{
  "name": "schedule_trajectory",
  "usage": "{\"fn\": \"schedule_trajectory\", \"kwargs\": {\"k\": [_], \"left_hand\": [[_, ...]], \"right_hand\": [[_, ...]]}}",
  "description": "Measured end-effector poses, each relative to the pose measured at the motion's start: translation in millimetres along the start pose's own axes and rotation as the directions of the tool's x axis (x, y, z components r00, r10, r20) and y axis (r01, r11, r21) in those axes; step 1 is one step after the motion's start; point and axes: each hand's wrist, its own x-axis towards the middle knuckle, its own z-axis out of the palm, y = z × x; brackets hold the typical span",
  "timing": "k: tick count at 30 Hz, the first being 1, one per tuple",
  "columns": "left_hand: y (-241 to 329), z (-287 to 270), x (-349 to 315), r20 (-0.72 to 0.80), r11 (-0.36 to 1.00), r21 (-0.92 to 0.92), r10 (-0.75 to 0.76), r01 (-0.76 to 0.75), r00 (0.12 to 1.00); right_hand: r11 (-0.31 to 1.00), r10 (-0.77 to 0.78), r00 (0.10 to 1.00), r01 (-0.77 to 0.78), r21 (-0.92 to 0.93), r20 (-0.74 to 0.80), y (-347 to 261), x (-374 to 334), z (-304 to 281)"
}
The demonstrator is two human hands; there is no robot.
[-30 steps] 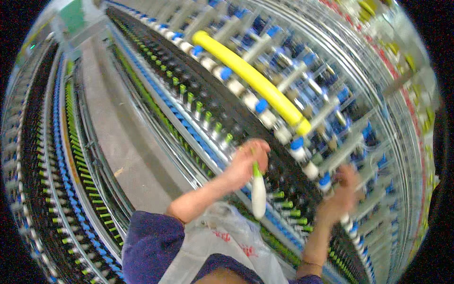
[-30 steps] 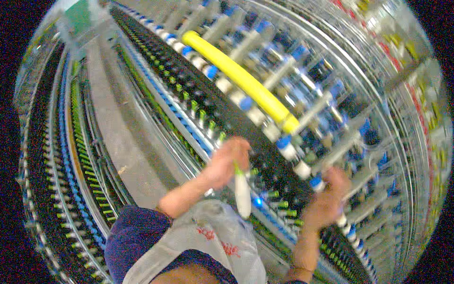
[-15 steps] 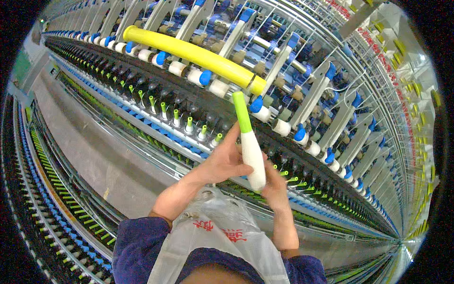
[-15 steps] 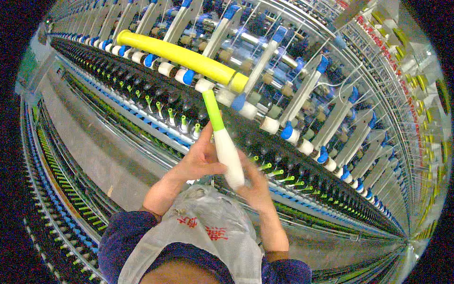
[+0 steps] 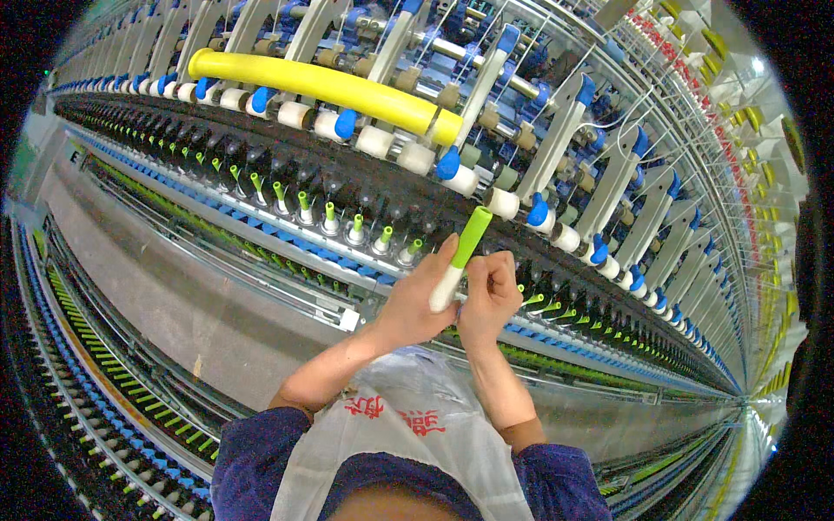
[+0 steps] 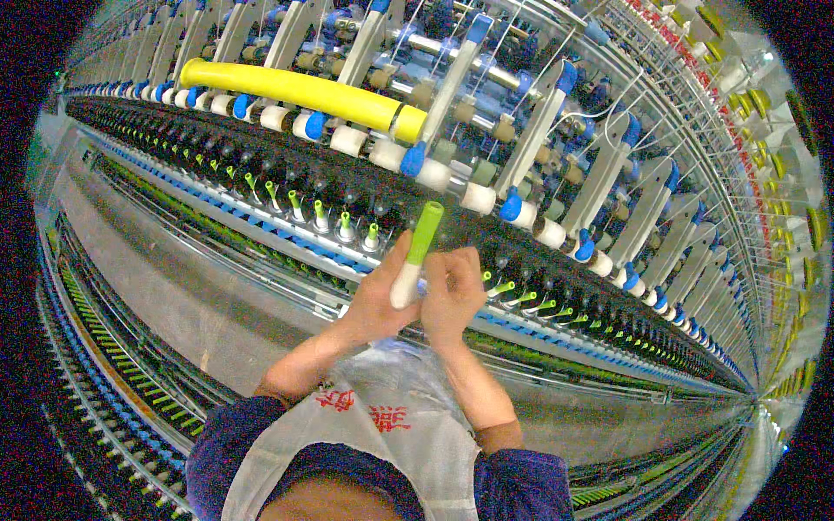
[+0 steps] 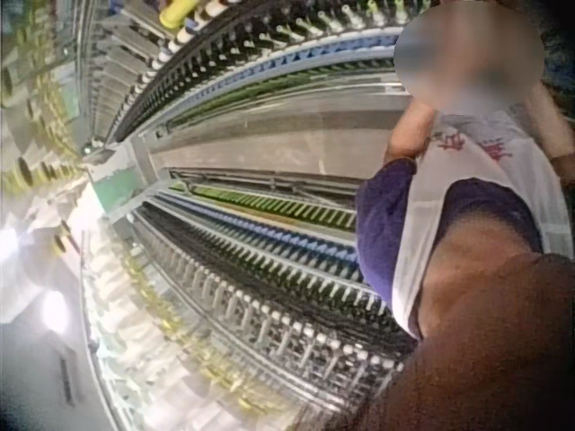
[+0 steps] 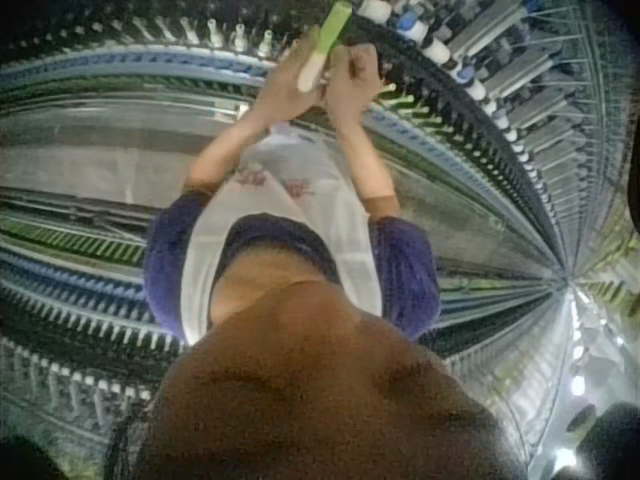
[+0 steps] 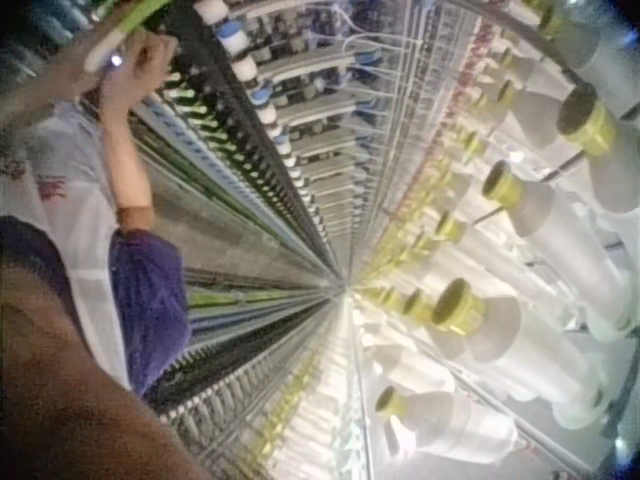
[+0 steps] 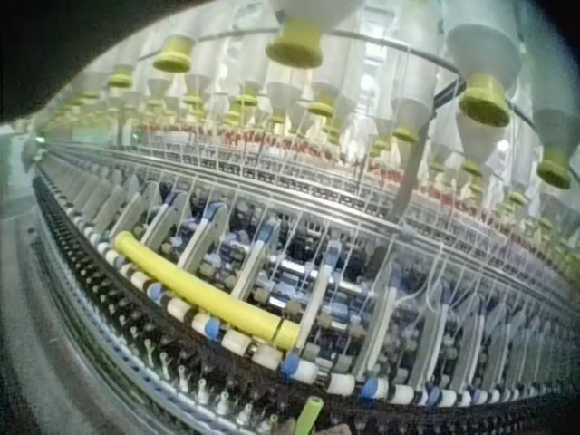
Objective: The person walks along a row of spinning machines, removes empty bobbins, and installs new white thread bobbins. They guide thread through machine guides and secure it to the bobbins, repeating this process across multiple stations.
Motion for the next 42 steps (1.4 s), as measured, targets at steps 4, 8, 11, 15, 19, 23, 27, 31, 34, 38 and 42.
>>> {"fn": "schedule_trajectory", "kwargs": {"k": [4, 8, 11, 15, 19, 23, 27, 31, 34, 38, 42], "left_hand": [[-3.5, 8.9, -19.7, 0.207, 0.884, 0.374, -0.375, 0.281, 0.904], [-33.7, -12.2, -49.8, 0.171, 0.828, 0.560, -0.139, 0.020, 0.976], [-80.4, -67.8, -77.3, 0.430, 0.678, 0.680, -0.061, -0.278, 0.901], [-155.8, -141.9, -109.2, 0.280, 0.663, 0.738, -0.474, 0.129, 0.835], [-208.9, -138.6, -135.0, 0.178, 0.211, -0.841, -0.761, 0.499, 0.623], [-239.4, -118.9, -141.0, 0.097, 0.104, -0.906, -0.892, 0.409, 0.441], [-256.0, -118.7, -141.2, 0.024, 0.328, -0.603, -0.904, 0.727, 0.428], [-269.8, -116.8, -149.1, 0.045, 0.639, -0.130, -0.760, 0.758, 0.648], [-280.2, -109.6, -152.7, 0.056, 0.740, 0.230, -0.658, 0.632, 0.751], [-271.5, -102.2, -137.0, -0.063, 0.672, 0.648, -0.421, 0.358, 0.905], [-212.5, -75.8, -94.7, -0.128, 0.825, 0.377, -0.402, 0.420, 0.906]], "right_hand": [[0.981, -0.075, 0.993, 0.056, -0.186, -0.094, 30.4, 5.7, -1.4], [0.637, 0.577, 0.812, -0.379, 0.671, -0.089, 75.7, 20.5, -27.8], [0.217, 0.511, 0.809, -0.447, 0.868, 0.289, 117.3, 16.5, -82.9], [0.886, 0.162, 0.862, 0.087, -0.455, 0.480, 197.0, -28.3, -102.8], [0.813, 0.138, 0.503, 0.434, -0.387, 0.853, 253.8, -83.5, -80.6], [0.727, 0.343, 0.712, 0.211, -0.653, 0.612, 281.3, -99.9, -30.2], [0.648, 0.405, 0.828, 0.038, -0.761, 0.387, 293.3, -103.6, -5.0], [0.505, 0.366, 0.841, 0.180, -0.844, 0.399, 304.1, -111.7, -6.0], [0.464, 0.298, 0.860, 0.249, -0.850, 0.414, 310.4, -115.2, -3.9], [0.407, 0.248, 0.933, 0.145, -0.902, 0.262, 304.1, -112.0, 7.0], [0.583, 0.273, 0.955, -0.070, -0.809, 0.114, 279.3, -93.0, 7.4]]}}
